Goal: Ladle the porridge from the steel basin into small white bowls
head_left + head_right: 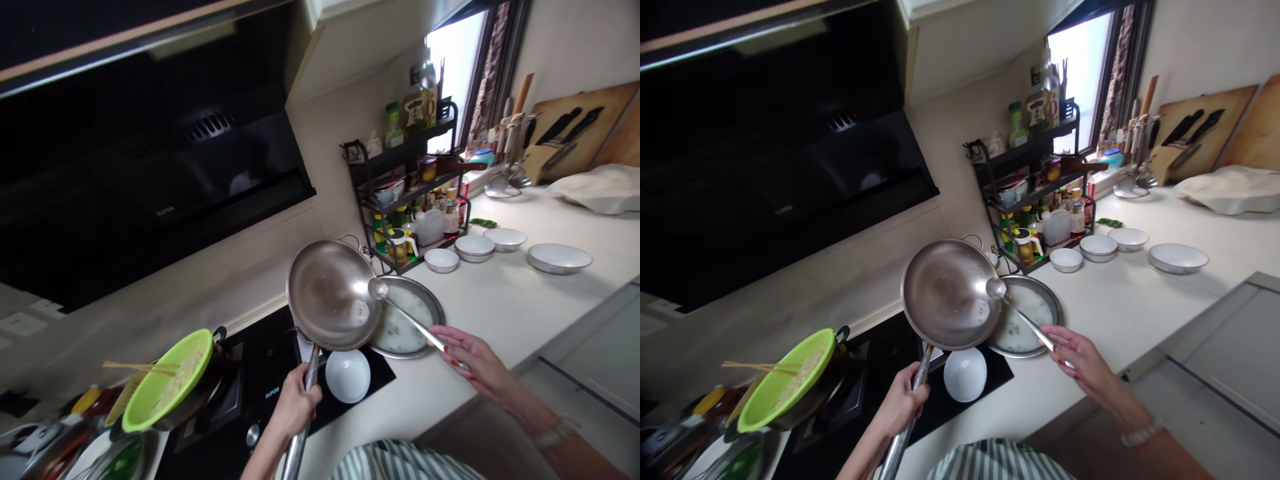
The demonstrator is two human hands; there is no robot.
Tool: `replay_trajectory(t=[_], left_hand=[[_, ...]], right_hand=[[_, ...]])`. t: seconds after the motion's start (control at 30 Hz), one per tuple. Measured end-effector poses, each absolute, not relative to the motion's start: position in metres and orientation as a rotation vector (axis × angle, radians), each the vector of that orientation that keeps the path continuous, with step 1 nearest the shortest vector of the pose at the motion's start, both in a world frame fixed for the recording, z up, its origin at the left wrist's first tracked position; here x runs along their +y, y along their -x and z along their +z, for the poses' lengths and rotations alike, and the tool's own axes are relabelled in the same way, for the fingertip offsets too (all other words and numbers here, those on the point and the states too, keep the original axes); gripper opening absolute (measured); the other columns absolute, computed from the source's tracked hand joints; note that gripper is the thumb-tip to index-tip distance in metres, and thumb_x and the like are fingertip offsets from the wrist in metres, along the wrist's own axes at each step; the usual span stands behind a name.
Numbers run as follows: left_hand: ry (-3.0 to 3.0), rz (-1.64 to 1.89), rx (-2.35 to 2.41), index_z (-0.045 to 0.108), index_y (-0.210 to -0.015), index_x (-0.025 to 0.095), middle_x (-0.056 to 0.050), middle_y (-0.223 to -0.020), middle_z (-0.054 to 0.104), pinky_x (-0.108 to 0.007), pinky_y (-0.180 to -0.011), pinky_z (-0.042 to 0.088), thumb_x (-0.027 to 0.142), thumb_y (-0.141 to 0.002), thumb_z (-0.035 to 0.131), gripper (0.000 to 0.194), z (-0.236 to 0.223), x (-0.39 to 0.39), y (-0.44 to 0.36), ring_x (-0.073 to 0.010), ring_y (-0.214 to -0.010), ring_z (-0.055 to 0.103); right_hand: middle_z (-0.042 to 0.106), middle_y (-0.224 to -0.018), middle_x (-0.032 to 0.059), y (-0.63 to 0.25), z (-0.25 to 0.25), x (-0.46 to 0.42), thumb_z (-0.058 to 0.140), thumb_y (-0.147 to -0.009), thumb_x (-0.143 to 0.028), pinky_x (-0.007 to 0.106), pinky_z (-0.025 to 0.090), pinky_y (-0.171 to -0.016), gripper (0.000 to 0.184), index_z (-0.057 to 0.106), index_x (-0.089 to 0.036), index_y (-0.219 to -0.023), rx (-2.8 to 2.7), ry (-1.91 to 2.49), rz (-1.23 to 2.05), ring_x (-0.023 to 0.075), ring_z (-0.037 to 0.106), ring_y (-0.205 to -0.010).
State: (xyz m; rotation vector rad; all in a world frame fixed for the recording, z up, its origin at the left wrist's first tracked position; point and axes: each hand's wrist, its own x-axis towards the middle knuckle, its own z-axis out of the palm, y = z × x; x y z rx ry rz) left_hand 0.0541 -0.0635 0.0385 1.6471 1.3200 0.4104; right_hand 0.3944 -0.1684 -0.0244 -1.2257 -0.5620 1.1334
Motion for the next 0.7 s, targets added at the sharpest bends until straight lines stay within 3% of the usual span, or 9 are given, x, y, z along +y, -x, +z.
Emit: replay_trajectory(t=[0.07,0.13,0.27,0.43,0.7], left_hand=[[-1.724,0.374,1.339,0.040,-0.073,0.020,0.009,-0.053,0.037,-0.019,-0.037,0.031,0.017,-0.068,0.053,0.014,0.045,-0.060,-0.056,-0.0073,-0.037,0.042],[-1.798,0.323,1.367,0.041,-0.074,0.020,0.009,-0.054,0.038,-0.019,-0.038,0.031,0.014,-0.069,0.052,0.013,0.054,-0.057,-0.058,-0.0073,-0.038,0.043],[-2.012,0.219,1.410,0.044,-0.075,0.019,0.007,-0.058,0.043,-0.018,-0.044,0.029,0.010,-0.070,0.050,0.012,0.074,-0.058,-0.065,-0.0063,-0.044,0.043],[-2.281,0.125,1.412,0.044,-0.072,0.019,0.006,-0.058,0.044,-0.019,-0.048,0.026,0.008,-0.067,0.050,0.013,0.100,-0.064,-0.085,-0.0069,-0.051,0.038],[-2.403,-0.006,1.484,0.045,-0.073,0.019,0.004,-0.061,0.047,-0.022,-0.051,0.024,0.010,-0.067,0.051,0.012,0.120,-0.062,-0.107,-0.0087,-0.053,0.040]], right_hand=[[0.071,-0.104,0.0115,-0.393,-0.035,-0.160,0.064,-0.068,-0.023,0.022,0.050,-0.049,0.037,0.070,-0.019,-0.104,-0.703,1.329,1.031,0.0161,0.065,-0.067],[0.071,-0.108,0.0130,-0.394,-0.051,-0.148,0.058,-0.069,-0.022,0.032,0.057,-0.069,0.039,0.069,-0.018,-0.106,-0.873,1.399,0.860,0.0236,0.068,-0.090],[0.067,-0.117,0.0162,-0.393,-0.088,-0.126,0.046,-0.075,-0.019,0.045,0.049,-0.095,0.046,0.066,-0.013,-0.116,-1.253,1.526,0.443,0.0283,0.063,-0.110],[0.064,-0.123,0.0187,-0.382,-0.122,-0.102,0.038,-0.078,-0.010,0.049,0.047,-0.098,0.055,0.058,-0.010,-0.129,-1.540,1.610,0.122,0.0290,0.059,-0.116],[0.065,-0.118,0.0193,-0.377,-0.122,-0.086,0.035,-0.080,-0.006,0.046,0.052,-0.092,0.058,0.052,-0.010,-0.134,-1.526,1.622,-0.010,0.0291,0.063,-0.109]])
